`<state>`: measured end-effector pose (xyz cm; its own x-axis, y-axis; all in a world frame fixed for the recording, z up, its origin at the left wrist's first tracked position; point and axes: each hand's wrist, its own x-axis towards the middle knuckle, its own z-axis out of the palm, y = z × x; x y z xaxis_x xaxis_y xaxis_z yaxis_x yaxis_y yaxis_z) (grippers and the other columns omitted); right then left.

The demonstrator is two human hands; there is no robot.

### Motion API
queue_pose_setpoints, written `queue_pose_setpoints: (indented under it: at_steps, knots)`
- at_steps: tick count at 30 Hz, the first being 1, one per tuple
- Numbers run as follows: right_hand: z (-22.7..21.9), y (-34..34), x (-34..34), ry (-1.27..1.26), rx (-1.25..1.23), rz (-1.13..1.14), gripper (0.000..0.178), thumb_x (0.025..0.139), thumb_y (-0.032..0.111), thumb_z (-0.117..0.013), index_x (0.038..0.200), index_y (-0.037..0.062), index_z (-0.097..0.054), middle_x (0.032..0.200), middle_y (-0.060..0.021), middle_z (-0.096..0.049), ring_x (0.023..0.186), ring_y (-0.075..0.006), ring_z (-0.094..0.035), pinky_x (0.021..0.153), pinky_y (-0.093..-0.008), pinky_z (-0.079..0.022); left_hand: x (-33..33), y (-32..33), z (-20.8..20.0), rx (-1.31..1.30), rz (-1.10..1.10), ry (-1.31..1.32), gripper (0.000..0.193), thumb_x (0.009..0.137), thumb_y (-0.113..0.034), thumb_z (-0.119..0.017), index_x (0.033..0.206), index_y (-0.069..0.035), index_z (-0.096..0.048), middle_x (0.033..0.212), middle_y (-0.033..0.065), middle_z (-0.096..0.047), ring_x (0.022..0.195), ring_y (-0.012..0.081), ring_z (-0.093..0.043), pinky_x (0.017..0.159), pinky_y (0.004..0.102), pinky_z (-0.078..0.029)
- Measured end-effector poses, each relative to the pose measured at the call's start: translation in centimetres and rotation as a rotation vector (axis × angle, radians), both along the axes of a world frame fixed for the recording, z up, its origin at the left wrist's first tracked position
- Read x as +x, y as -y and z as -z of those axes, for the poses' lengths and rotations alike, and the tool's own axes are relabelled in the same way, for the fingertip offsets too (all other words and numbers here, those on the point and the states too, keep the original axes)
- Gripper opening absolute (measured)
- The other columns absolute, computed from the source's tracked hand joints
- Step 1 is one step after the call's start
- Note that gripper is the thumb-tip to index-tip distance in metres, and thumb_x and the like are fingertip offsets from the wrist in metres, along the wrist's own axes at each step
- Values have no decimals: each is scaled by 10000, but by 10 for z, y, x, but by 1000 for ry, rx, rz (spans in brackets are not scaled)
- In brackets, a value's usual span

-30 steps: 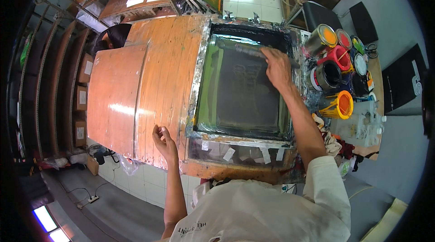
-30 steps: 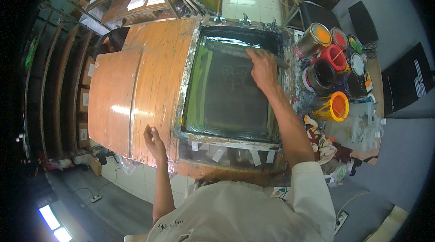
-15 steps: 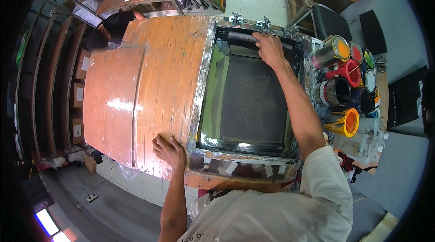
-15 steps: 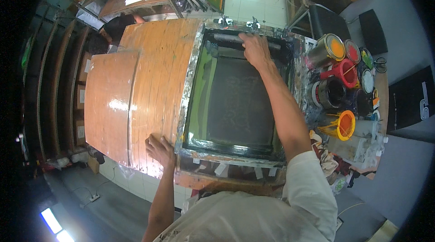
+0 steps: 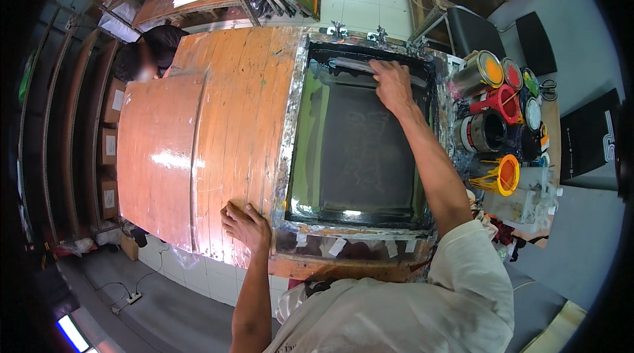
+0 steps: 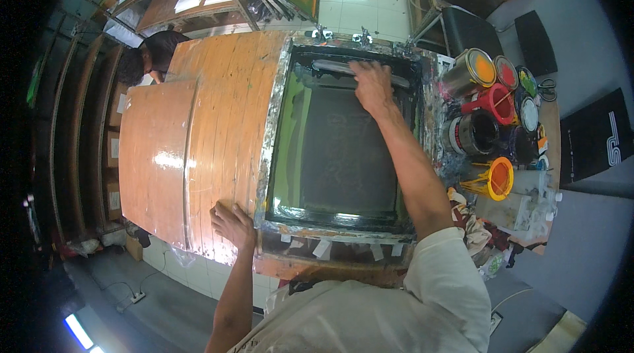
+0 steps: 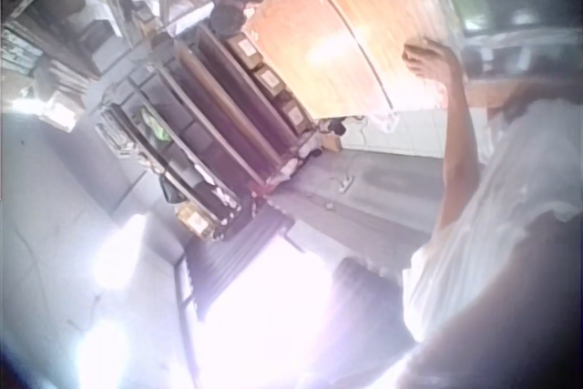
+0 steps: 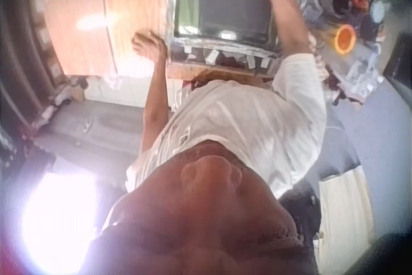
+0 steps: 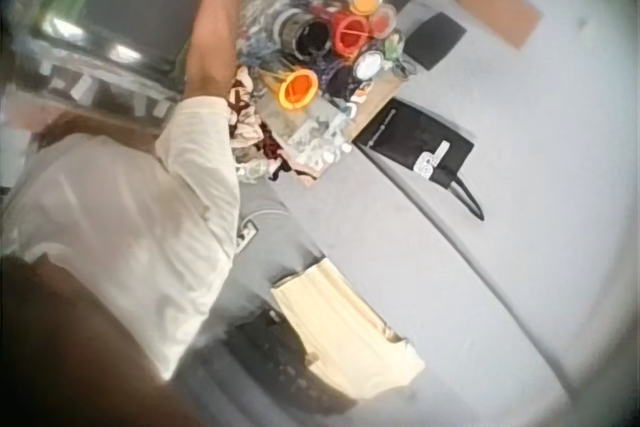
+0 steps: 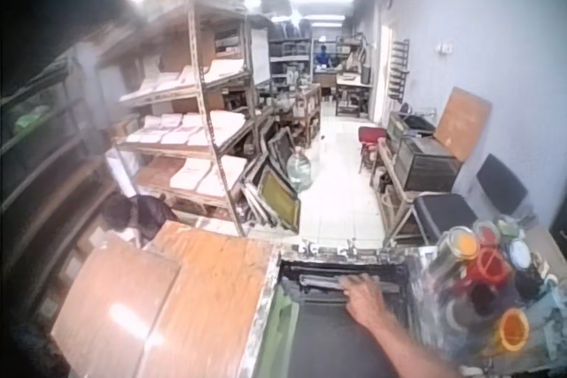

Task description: The person prepares a screen-printing frame by cleaning the mesh with a cloth and liquid, pouring ink onto the screen, and spreading it with a squeegee.

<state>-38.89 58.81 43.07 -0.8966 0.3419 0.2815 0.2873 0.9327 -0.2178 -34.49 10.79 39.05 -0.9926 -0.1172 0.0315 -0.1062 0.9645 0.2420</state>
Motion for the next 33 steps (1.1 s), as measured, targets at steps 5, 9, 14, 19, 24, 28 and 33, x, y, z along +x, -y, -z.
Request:
queue_pose_setpoints:
  at_steps: [5, 9, 14, 19, 24, 28, 33]
  knots:
    - [-2, -2, -33, -10, -3, -11, 362, 835, 11, -659, 1183, 109, -642, 1104, -98, -696, 1061, -321, -617, 895, -481, -429, -1, 0, 1, -35, 32, -33, 615, 1022, -445, -449, 1450, -4, -412, 1463, 257, -366, 1286, 439, -383, 1077, 561, -288]
    - [2, -3, -15, -43, 9, -33, 356, 823, -6, -653, 1157, 117, -652, 1127, -88, -704, 1051, -320, -621, 885, -493, -429, -1, 0, 3, -61, 50, -91, 590, 1022, -430, -448, 1433, -7, -419, 1428, 245, -396, 1240, 433, -417, 1045, 550, -316]
    - [-13, 3, 11, -46, -37, -6, 366, 791, -9, -671, 1135, 117, -660, 1135, -75, -706, 1057, -311, -622, 872, -504, -428, 0, 4, 6, -15, 23, -26, 634, 1022, -449, -451, 1463, 4, -396, 1476, 273, -354, 1301, 451, -370, 1100, 566, -265]
    - [15, 44, -5, -129, 57, 1, 480, 769, -47, -641, 1215, 127, -670, 1160, -88, -700, 1076, -315, -613, 923, -483, -411, 0, -2, -4, 6, 9, 9, 630, 1022, -449, -451, 1459, 1, -401, 1473, 265, -359, 1297, 449, -376, 1090, 569, -274]
    - [-2, 8, -44, -29, -33, 8, 423, 824, -7, -637, 1222, 130, -670, 1130, -108, -707, 1084, -314, -607, 923, -482, -413, 0, 1, 1, -33, 43, -43, 611, 1026, -445, -434, 1447, -3, -401, 1449, 250, -374, 1265, 437, -397, 1065, 558, -298]
    - [3, 4, -28, -36, -1, -28, 382, 835, 14, -653, 1199, 130, -673, 1123, -102, -708, 1089, -307, -612, 921, -477, -421, 1, 3, 5, -80, 41, -75, 597, 1028, -438, -429, 1437, -4, -404, 1437, 246, -380, 1253, 435, -405, 1052, 556, -311]
    - [-3, -25, -14, 37, -106, -27, 363, 834, 32, -658, 1178, 145, -675, 1142, -84, -698, 1100, -309, -608, 926, -492, -424, 1, 2, 0, -28, 20, -4, 631, 1026, -451, -437, 1459, 7, -398, 1470, 257, -363, 1317, 439, -363, 1086, 570, -275]
